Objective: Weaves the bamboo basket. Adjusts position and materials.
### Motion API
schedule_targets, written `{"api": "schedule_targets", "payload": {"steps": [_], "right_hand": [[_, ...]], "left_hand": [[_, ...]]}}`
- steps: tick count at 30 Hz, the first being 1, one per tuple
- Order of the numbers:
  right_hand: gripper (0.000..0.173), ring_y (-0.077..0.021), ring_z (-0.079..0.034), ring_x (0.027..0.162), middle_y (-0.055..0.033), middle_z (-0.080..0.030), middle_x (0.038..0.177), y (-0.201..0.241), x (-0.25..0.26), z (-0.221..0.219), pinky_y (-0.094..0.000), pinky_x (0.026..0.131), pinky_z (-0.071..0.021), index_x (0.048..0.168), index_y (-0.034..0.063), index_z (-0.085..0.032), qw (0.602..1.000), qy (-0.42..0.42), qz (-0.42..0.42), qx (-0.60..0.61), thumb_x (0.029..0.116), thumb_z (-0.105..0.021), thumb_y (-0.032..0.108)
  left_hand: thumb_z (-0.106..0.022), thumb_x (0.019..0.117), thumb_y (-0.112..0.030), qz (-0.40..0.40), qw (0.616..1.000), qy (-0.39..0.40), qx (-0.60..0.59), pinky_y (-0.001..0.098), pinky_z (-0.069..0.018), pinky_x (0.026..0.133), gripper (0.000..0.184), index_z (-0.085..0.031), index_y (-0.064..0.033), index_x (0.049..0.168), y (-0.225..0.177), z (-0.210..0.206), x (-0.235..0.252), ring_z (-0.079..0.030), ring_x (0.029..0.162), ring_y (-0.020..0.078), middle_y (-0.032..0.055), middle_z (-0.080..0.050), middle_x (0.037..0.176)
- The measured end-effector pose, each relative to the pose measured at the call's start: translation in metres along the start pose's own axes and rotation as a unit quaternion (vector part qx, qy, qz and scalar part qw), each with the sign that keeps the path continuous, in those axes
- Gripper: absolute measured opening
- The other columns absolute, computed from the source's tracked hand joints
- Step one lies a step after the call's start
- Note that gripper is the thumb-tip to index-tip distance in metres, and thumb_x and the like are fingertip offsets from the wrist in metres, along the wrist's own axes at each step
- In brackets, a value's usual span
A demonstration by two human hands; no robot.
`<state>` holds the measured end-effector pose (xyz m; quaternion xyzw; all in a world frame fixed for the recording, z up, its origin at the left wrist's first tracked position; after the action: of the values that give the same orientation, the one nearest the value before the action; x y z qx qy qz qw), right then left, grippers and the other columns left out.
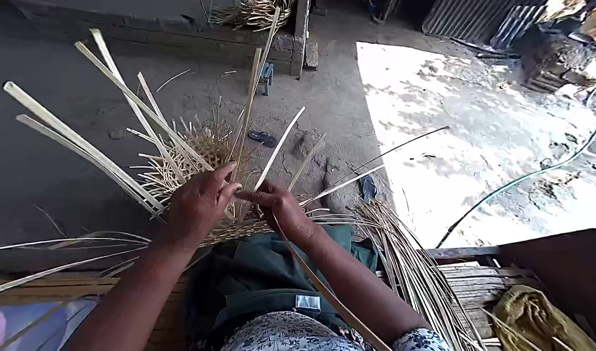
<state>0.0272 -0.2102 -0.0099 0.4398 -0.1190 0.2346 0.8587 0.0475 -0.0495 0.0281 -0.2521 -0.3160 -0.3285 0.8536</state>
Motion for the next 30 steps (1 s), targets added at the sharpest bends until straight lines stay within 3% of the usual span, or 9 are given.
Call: {"api": "schedule_targets", "payload": {"steps": [2, 3, 6, 10, 13, 18, 22, 26, 30], "right_hand": [[0.027, -0.0163, -0.064, 0.071, -0.0138, -0.067, 0.095, -0.004, 0.002, 0.006, -0.0338, 0.067, -0.0581, 0.115, 0.0024, -0.075, 0.995, -0.024, -0.04, 0.089, 0.0984, -0.054, -0.001], [0.02, -0.0131, -0.065, 0.07, -0.0119, -0.068, 0.092, -0.007, 0.001, 0.009, -0.0306, 0.067, -0.0589, 0.111, -0.0029, -0.071, 0.982, -0.038, -0.085, 0.164, 0.1, -0.055, 0.001], [0.026, -0.0134, -0.07, 0.069, -0.0104, -0.071, 0.093, -0.005, -0.002, 0.021, -0.0308, 0.067, -0.0625, 0.12, -0.003, -0.06, 0.935, -0.064, -0.189, 0.293, 0.0948, -0.064, -0.004], [0.04, -0.0183, -0.068, 0.073, -0.0097, -0.072, 0.095, 0.006, 0.002, 0.051, -0.0393, 0.07, -0.0597, 0.138, 0.0049, -0.061, 0.979, -0.104, -0.172, 0.03, 0.0986, -0.066, 0.012], [0.036, -0.029, -0.072, 0.081, -0.015, -0.074, 0.11, 0.03, 0.02, 0.071, -0.0526, 0.072, -0.0587, 0.135, 0.0032, -0.066, 0.972, -0.162, -0.106, -0.133, 0.1057, -0.057, 0.023], [0.028, -0.0245, -0.066, 0.069, -0.0112, -0.069, 0.096, 0.091, 0.034, 0.101, -0.0444, 0.055, -0.0545, 0.124, 0.0096, -0.071, 0.965, -0.191, -0.049, -0.173, 0.097, -0.07, 0.014], [0.018, -0.0193, -0.062, 0.061, -0.0048, -0.065, 0.071, 0.082, 0.03, 0.078, -0.0443, 0.058, -0.0537, 0.095, 0.0076, -0.072, 0.992, -0.037, -0.102, -0.057, 0.0886, -0.081, 0.022], [0.032, -0.0251, -0.066, 0.077, -0.0113, -0.067, 0.081, 0.04, 0.023, 0.017, -0.0499, 0.075, -0.0545, 0.099, 0.0011, -0.069, 0.978, 0.097, -0.184, -0.003, 0.1014, -0.065, 0.033], [0.033, -0.0212, -0.07, 0.076, -0.0109, -0.069, 0.08, 0.032, 0.017, 0.006, -0.0435, 0.074, -0.0577, 0.104, -0.001, -0.068, 0.99, 0.052, -0.109, 0.074, 0.1071, -0.046, 0.024]], "left_hand": [[-0.06, 0.1015, -0.024, -0.104, 0.994, 0.031, 0.027, 0.0469, -0.0585, 0.071, 0.041, -0.061, -0.0031, 0.137, -0.016, -0.007, 0.001, -0.07, 0.084, 0.0346, 0.0195, -0.071, 0.102], [-0.058, 0.1003, -0.023, -0.126, 0.988, 0.077, 0.032, 0.05, -0.0573, 0.069, 0.044, -0.059, -0.0064, 0.141, -0.02, -0.014, 0.001, -0.069, 0.085, 0.0382, 0.0208, -0.071, 0.106], [-0.062, 0.0986, -0.014, -0.137, 0.975, 0.16, 0.064, 0.0534, -0.0528, 0.061, 0.047, -0.059, -0.012, 0.145, -0.02, -0.016, 0.015, -0.064, 0.076, 0.0418, 0.0192, -0.068, 0.086], [-0.062, 0.0996, -0.009, -0.097, 0.982, 0.128, 0.104, 0.0573, -0.0538, 0.067, 0.026, -0.072, -0.0052, 0.123, -0.018, 0.021, 0.051, -0.065, 0.087, 0.0466, 0.0225, -0.068, 0.092], [-0.057, 0.1044, -0.015, -0.096, 0.985, 0.047, 0.132, 0.0585, -0.0514, 0.07, 0.026, -0.071, -0.0029, 0.123, -0.039, 0.051, 0.073, -0.063, 0.088, 0.0489, 0.0253, -0.068, 0.095], [-0.063, 0.101, -0.019, -0.071, 0.994, -0.037, 0.072, 0.0497, -0.0485, 0.075, 0.023, -0.073, -0.0042, 0.116, -0.065, 0.085, 0.069, -0.062, 0.084, 0.0356, 0.0181, -0.071, 0.096], [-0.079, 0.0828, -0.027, 0.112, 0.972, 0.045, -0.202, 0.0132, -0.0459, 0.062, 0.026, -0.068, -0.0182, 0.105, -0.009, 0.067, 0.02, -0.055, 0.069, -0.0038, -0.0109, -0.064, 0.087], [-0.076, 0.0822, -0.011, 0.258, 0.891, 0.113, -0.355, 0.0177, -0.0517, 0.067, 0.017, -0.067, -0.013, 0.097, 0.033, 0.02, -0.035, -0.061, 0.073, -0.0007, -0.0104, -0.066, 0.085], [-0.069, 0.0875, -0.012, 0.28, 0.904, 0.049, -0.319, 0.0216, -0.0549, 0.073, 0.015, -0.066, -0.0091, 0.101, 0.043, 0.02, -0.047, -0.063, 0.08, 0.0026, -0.0051, -0.067, 0.091]]}}
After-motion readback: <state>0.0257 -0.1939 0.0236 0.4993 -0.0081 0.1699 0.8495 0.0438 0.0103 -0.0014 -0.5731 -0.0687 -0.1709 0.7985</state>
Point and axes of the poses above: each hand's wrist, its own x-axis towards the middle knuckle, its own z-axis out of the back of the hand, y = z × x, the point moved 6 cm from there along x, towards the middle knuckle
